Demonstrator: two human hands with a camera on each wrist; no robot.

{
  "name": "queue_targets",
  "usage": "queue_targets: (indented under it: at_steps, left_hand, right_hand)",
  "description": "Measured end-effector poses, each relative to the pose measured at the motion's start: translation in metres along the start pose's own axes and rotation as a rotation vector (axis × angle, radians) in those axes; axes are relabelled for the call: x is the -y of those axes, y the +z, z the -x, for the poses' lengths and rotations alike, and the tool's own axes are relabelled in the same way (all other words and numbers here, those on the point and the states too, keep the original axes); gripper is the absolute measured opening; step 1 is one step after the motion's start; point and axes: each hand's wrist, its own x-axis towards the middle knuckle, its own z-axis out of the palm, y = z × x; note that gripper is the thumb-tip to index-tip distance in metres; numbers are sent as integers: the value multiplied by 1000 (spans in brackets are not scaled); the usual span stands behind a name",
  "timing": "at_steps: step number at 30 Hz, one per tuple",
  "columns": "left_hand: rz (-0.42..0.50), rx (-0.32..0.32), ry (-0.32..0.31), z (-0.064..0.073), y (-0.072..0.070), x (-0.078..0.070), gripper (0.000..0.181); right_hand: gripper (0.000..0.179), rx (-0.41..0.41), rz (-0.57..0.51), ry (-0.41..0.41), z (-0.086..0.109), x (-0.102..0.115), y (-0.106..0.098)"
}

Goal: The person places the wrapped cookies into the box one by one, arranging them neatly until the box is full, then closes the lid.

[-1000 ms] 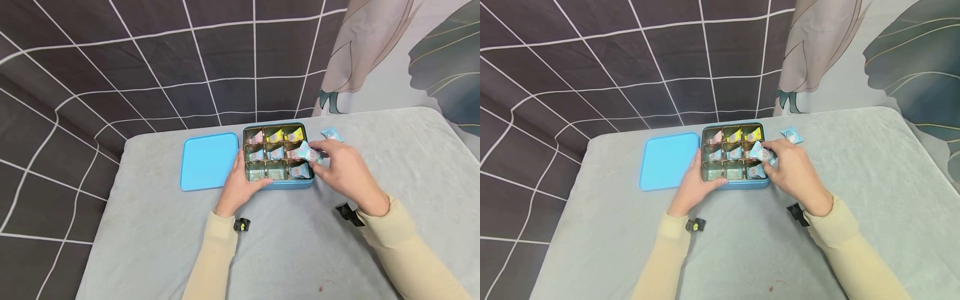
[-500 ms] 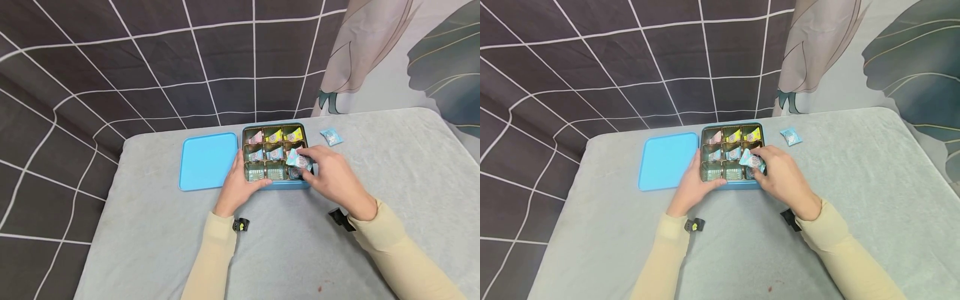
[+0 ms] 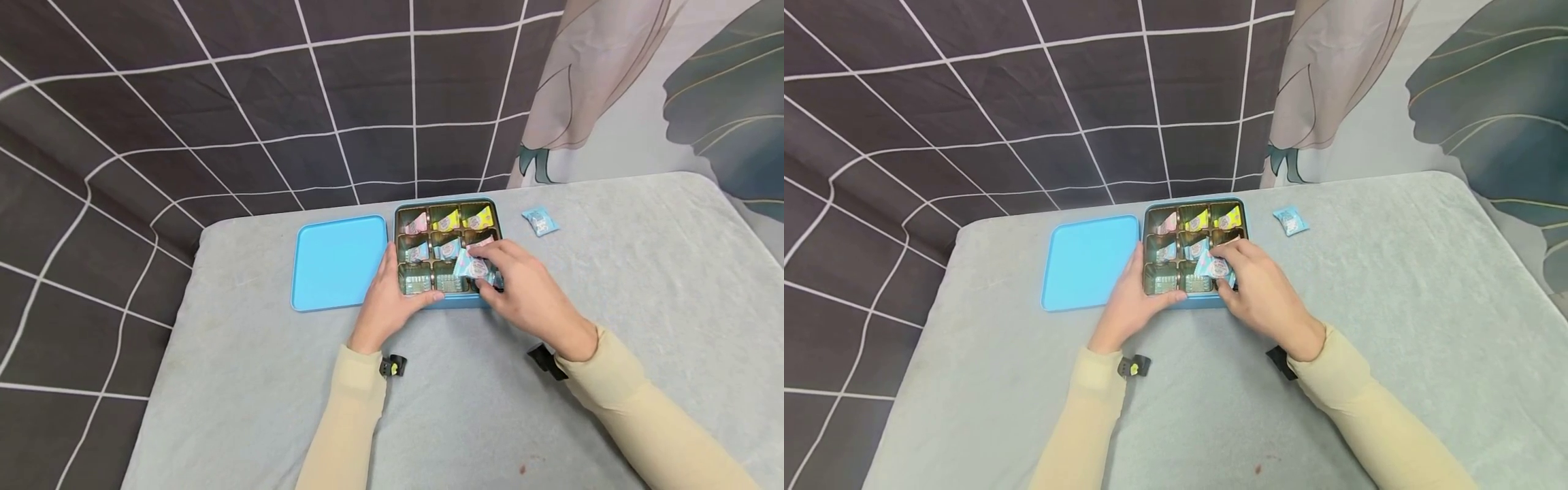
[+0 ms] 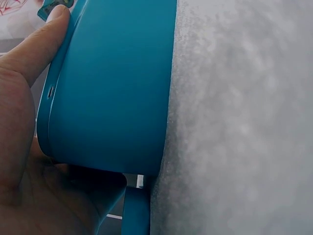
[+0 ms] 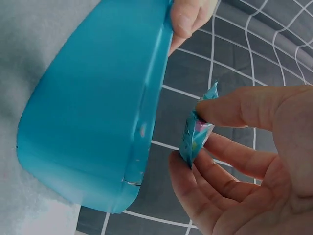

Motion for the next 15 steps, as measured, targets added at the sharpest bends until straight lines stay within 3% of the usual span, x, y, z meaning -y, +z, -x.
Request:
queue_targets:
  at_steps: [15]
  left_hand:
    - [7, 0, 8, 1, -1, -1, 123]
  right_hand:
    - [40, 17, 38, -47, -1, 2, 7]
